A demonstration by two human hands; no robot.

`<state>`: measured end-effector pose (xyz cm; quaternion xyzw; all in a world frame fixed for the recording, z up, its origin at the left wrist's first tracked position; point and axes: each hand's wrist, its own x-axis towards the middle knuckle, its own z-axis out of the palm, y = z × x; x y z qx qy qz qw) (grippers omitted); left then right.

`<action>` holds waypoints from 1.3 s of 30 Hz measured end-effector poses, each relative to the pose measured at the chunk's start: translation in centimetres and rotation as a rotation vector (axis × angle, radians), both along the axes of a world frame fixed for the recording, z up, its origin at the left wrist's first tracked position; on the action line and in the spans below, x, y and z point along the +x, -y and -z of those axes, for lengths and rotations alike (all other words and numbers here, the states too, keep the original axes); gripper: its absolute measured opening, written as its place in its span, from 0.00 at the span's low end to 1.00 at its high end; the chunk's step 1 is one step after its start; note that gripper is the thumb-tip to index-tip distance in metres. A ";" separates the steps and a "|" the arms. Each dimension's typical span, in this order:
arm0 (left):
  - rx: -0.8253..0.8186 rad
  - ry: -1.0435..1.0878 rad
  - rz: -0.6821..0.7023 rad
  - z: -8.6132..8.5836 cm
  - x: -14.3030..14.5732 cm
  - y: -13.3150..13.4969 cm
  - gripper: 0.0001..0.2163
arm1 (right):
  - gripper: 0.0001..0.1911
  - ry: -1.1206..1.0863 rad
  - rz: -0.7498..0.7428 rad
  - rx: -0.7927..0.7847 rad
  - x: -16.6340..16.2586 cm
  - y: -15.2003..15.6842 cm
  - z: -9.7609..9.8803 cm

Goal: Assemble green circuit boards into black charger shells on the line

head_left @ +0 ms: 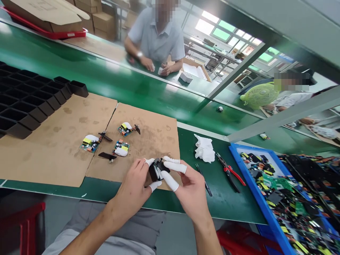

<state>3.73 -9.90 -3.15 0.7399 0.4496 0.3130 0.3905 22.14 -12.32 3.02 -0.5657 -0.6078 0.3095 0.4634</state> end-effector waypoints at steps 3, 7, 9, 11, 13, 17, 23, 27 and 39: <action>-0.002 -0.018 0.000 0.0 0.2 0.1 0.21 | 0.22 0.212 0.011 0.148 -0.9 1.7 0.4; 0.011 -0.029 0.011 0.0 0.1 0.2 0.20 | 0.25 0.377 0.017 0.277 -1.7 2.8 1.5; 0.022 -0.028 0.018 0.0 0.1 0.2 0.20 | 0.25 0.423 0.025 0.297 -1.8 2.9 2.0; 0.025 -0.026 0.017 0.0 0.0 0.3 0.20 | 0.24 0.468 0.027 0.298 -1.8 2.9 2.1; 0.019 -0.018 0.020 0.0 0.0 0.3 0.20 | 0.24 0.505 0.014 0.294 -1.7 2.8 2.1; 0.024 -0.003 0.017 0.0 0.0 0.3 0.21 | 0.22 0.565 -0.034 0.291 -1.6 2.7 1.6; 0.038 0.004 -0.025 0.0 0.2 0.1 0.19 | 0.11 0.725 -0.077 0.273 -1.6 2.9 1.1; 0.025 0.006 -0.056 -0.4 0.1 0.1 0.18 | 0.15 0.793 -0.106 0.313 -1.2 3.3 1.3; 0.041 0.027 -0.071 -0.7 0.0 0.4 0.20 | 0.29 0.780 -0.067 0.426 -1.1 4.1 3.9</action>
